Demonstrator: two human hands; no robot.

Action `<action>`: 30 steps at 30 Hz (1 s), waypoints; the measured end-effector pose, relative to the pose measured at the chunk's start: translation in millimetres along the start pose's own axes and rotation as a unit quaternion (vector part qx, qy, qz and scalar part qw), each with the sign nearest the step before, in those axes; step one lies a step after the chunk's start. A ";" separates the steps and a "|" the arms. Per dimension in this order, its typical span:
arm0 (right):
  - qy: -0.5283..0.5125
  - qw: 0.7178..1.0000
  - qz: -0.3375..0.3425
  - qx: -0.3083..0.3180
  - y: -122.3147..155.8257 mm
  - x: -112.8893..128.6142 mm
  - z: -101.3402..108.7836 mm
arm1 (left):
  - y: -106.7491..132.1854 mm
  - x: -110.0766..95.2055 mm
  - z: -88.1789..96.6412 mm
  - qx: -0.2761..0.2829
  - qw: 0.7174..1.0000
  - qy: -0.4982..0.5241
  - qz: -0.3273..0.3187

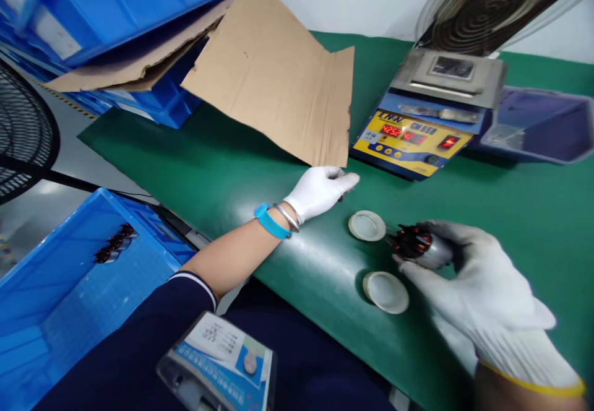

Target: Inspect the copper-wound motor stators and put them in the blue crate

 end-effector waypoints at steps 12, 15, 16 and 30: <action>-0.051 0.997 -0.042 0.025 -0.6 10.5 -6.6 | -13.7 24.5 13.7 -0.124 0.979 0.163 0.023; -0.035 0.998 -0.009 -0.047 1.1 16.7 9.6 | -17.4 24.8 15.1 -0.127 0.976 0.175 0.008; 0.009 0.996 0.038 -0.076 1.1 25.5 15.6 | -19.1 25.6 14.6 -0.124 0.977 0.172 0.001; 0.289 0.907 0.274 -0.142 -5.3 83.2 15.8 | -26.2 30.6 8.1 -0.104 0.987 0.113 -0.041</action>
Point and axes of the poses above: each hand's wrist, its own y-axis away from the middle knuckle, its own z-axis out of the back of the hand, x = y × z, the point moved 7 cm from there along -y, towards the middle knuckle, and after that the axes turned 4 degrees about x, right-handed, at the moved point
